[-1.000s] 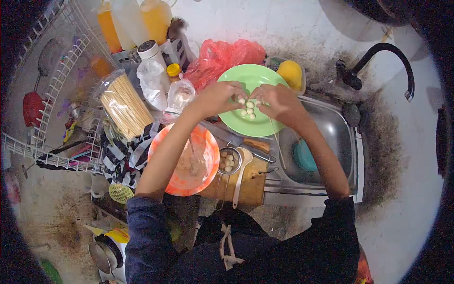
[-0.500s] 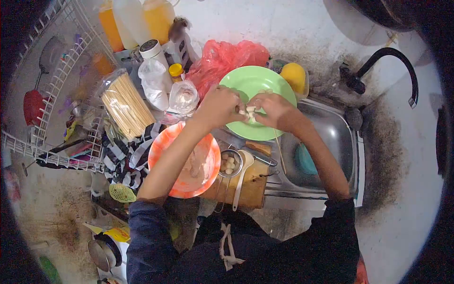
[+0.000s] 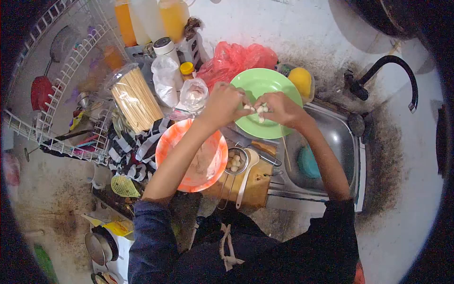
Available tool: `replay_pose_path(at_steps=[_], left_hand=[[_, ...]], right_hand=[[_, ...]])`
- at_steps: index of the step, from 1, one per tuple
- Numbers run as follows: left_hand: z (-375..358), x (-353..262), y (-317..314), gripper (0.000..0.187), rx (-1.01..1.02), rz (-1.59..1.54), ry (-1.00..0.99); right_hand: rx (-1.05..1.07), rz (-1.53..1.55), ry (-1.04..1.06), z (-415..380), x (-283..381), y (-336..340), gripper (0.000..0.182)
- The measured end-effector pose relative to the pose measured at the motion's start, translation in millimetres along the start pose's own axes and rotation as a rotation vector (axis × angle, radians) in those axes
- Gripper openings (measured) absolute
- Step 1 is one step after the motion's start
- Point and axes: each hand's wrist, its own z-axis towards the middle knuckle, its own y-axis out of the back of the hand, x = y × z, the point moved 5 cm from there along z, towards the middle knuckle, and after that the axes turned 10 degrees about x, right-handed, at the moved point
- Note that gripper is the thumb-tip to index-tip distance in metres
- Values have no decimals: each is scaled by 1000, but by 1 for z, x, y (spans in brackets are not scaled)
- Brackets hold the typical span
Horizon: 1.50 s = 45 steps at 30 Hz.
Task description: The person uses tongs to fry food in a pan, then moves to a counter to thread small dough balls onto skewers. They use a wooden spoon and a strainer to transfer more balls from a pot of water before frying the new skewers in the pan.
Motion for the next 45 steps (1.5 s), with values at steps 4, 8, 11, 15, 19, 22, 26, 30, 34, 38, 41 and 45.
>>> replay_pose_path(at_steps=[4,8,11,15,19,22,26,30,34,38,41,45], left_hand=[[-11,7,21,18,12,-350,71],[-43,11,37,21,-62,-834,363],[-64,8,29,32,-339,-1350,295],[-103,-8,27,33,-844,-2015,312],[-162,-20,32,35,-894,-2343,50],[-230,-40,52,32,-1284,-2411,200],[-334,-55,61,30,-1461,-2287,9],[-443,-72,64,30,-1715,-2086,92],[-549,-105,90,23,-1937,-1742,288],[-665,-153,89,21,-2386,-1335,491],[-735,-190,84,20,-2451,-1141,439],[-792,-226,82,19,-2509,-1012,421]], right_hand=[[25,55,-19,4,-4,0,21],[20,325,-31,9,-7,15,24],[25,524,-36,17,31,31,29],[197,839,108,33,124,13,27],[405,635,275,50,217,-32,21],[437,442,438,51,272,-69,21],[291,119,773,41,362,-118,30],[347,-9,786,30,454,-174,28],[447,323,882,42,538,-231,27],[783,762,602,85,607,-311,23],[863,565,673,115,656,-396,21],[816,473,839,133,692,-474,20]])
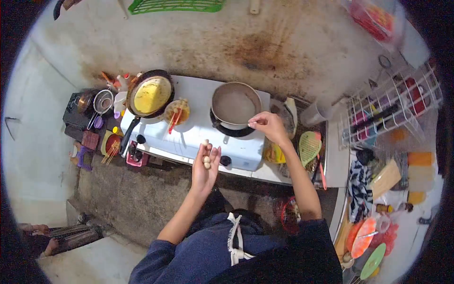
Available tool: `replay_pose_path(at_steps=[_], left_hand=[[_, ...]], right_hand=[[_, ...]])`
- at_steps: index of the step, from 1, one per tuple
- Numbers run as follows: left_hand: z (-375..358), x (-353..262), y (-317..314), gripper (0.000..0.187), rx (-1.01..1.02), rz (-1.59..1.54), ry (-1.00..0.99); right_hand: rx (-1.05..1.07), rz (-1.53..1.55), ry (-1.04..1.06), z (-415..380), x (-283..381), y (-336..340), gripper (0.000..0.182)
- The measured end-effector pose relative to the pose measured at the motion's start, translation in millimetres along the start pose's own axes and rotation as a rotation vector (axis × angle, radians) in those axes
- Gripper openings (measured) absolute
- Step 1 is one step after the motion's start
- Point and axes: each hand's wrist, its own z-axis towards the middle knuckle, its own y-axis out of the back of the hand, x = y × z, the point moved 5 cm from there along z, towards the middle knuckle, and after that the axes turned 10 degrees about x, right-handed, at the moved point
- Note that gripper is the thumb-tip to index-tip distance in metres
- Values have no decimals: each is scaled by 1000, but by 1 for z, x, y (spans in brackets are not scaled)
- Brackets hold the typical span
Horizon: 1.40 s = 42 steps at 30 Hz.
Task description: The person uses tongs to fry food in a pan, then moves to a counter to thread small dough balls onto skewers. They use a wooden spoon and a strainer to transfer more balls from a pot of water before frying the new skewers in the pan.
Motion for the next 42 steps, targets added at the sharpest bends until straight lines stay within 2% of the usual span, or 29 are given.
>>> replay_pose_path(at_steps=[1,4,5,9,12,14,17,18,20,25,27,31,33,37,39,42], left_hand=[[2,-8,9,19,-32,-9,-12],[6,-19,23,20,-115,-31,-14],[8,-17,28,22,-114,-11,-7],[13,-2,31,27,-140,45,57],[15,11,12,29,-135,109,85],[17,17,6,31,-117,131,86],[14,25,-8,32,-55,137,106],[12,28,-9,32,-59,135,105],[11,30,-13,32,-25,200,112],[9,37,-14,37,-17,255,186],[11,41,-8,37,-14,242,199],[15,37,11,40,-33,213,123],[14,31,17,40,-70,186,89],[16,27,26,40,-153,144,58],[17,29,26,39,-154,139,63],[20,33,27,40,-118,139,71]], right_hand=[[12,2,5,11,-6,-4,20],[-112,-253,-74,24,-14,-9,21],[-99,-306,-22,30,-19,-11,22],[-146,-359,6,34,-26,-12,22],[-120,-223,-82,20,-1,-6,23],[-38,-19,26,2,43,-12,27],[110,9,125,-23,90,-27,30],[114,9,123,-25,87,-31,30],[128,-151,346,-29,90,-39,31],[217,-203,395,-23,84,-44,30],[256,-20,111,-11,65,-43,31],[135,-63,61,25,21,-29,26],[55,-267,40,39,0,-22,23],[137,-346,-31,56,-30,-28,23],[62,-395,74,57,-26,-31,25],[29,-426,-16,47,-3,-29,24]])
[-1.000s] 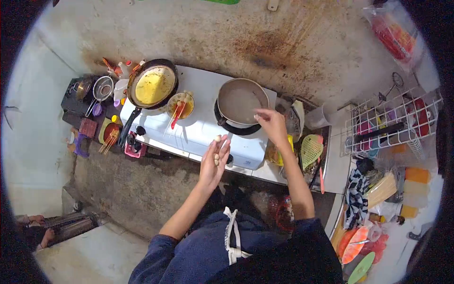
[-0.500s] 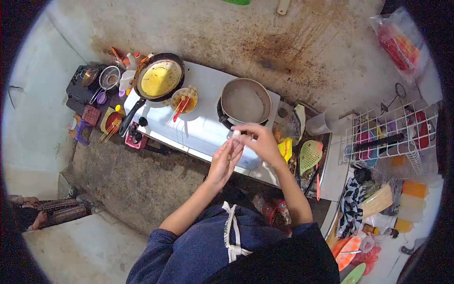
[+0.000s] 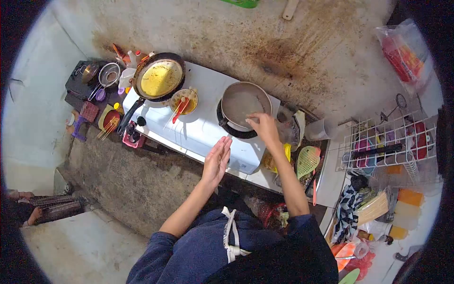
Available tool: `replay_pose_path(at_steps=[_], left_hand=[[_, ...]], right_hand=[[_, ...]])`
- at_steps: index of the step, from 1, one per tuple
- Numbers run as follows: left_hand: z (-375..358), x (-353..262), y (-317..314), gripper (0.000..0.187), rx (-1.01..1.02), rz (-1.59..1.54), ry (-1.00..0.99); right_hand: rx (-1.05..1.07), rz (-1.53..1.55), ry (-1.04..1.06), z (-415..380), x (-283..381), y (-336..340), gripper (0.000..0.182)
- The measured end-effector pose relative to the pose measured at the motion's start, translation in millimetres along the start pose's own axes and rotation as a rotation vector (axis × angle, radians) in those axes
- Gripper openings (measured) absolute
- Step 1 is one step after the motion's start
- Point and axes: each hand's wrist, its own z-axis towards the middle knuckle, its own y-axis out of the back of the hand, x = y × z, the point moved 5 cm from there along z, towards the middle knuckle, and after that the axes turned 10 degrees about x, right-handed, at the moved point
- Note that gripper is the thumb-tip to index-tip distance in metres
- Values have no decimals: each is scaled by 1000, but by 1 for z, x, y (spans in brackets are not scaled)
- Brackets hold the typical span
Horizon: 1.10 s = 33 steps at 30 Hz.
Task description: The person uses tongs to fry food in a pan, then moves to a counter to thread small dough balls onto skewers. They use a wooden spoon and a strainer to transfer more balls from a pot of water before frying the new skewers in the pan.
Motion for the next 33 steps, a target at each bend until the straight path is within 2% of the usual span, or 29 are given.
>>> replay_pose_path(at_steps=[2,4,6,13,16,18,19,21,22,24,26,29,33], left_hand=[[2,1,-3,40,38,6,2],[5,2,-8,39,54,-132,-3],[7,3,-10,40,88,-135,-5],[9,1,-30,47,259,-222,-4],[9,0,-37,47,230,-235,4],[9,0,-38,47,238,-269,-2],[10,0,-39,47,247,-304,-8],[14,2,-26,47,231,-340,-20],[17,3,-17,47,212,-376,-31],[17,2,-7,46,207,-399,-40],[15,1,-2,47,198,-423,-34],[13,0,-6,47,210,-380,-36],[10,-1,-13,48,206,-403,-21]], right_hand=[[6,118,48,-23,33,16,24],[9,234,95,-46,53,15,23],[17,196,286,-67,74,4,24],[-59,118,304,-80,80,-3,22],[-22,109,341,-78,79,-3,22],[37,325,252,-72,71,-2,21],[35,324,254,-68,68,0,21],[21,444,99,-56,50,2,23],[19,441,104,-49,42,2,23],[-64,462,39,-34,18,1,24],[-75,389,-27,-21,-2,-4,22],[-78,112,-104,-9,-20,-10,22],[-116,11,-34,-10,-24,-9,22]])
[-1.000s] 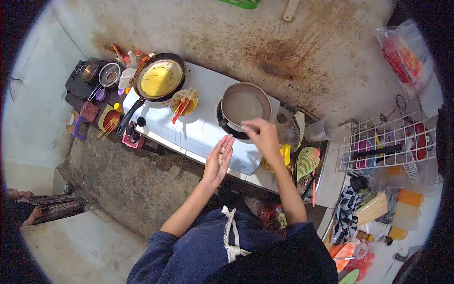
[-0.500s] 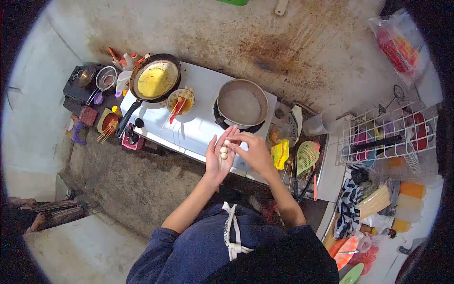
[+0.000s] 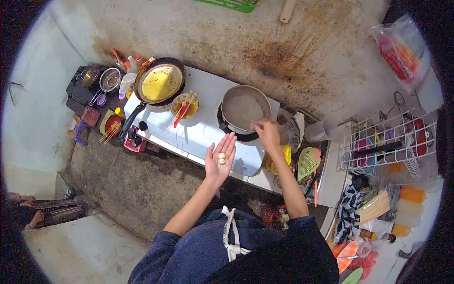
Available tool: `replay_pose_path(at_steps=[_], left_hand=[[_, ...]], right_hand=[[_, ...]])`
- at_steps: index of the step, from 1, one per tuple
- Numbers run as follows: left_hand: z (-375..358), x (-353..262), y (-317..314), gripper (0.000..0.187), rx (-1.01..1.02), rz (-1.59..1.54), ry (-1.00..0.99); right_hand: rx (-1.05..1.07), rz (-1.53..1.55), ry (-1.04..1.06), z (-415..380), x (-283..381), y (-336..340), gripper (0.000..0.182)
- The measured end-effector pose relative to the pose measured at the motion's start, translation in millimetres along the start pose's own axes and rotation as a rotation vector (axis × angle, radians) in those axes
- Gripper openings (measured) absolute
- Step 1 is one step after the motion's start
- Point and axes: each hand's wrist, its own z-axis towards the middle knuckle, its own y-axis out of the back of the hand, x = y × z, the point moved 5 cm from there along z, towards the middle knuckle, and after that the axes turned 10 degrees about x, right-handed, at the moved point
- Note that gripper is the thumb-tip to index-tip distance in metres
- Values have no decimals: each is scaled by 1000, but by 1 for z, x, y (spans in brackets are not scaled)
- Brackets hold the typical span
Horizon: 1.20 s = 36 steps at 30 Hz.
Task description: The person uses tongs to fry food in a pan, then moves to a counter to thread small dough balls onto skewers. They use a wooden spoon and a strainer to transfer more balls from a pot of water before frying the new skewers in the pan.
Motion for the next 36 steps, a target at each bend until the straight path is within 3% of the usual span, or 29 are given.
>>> replay_pose_path(at_steps=[3,5,11,19,25,27,29,36], left_hand=[[4,-1,-4,49,18,-56,-8],[5,-2,-8,51,65,-103,-30],[8,-9,-22,56,164,14,-100],[7,-13,-28,46,118,120,-194],[9,-20,-25,47,34,111,-223],[10,-23,-21,44,-57,132,-249],[12,-29,-17,43,-43,46,-250],[12,-47,-3,44,47,-84,-261]], right_hand=[[-43,76,28,-11,21,17,19],[-16,282,107,-32,63,30,17],[104,245,222,-80,120,3,22],[-60,155,329,-85,131,-8,28],[3,200,253,-84,128,-6,26],[151,450,145,-77,118,-6,27],[65,560,123,-61,93,-9,25],[-55,110,-38,-6,29,2,18]])
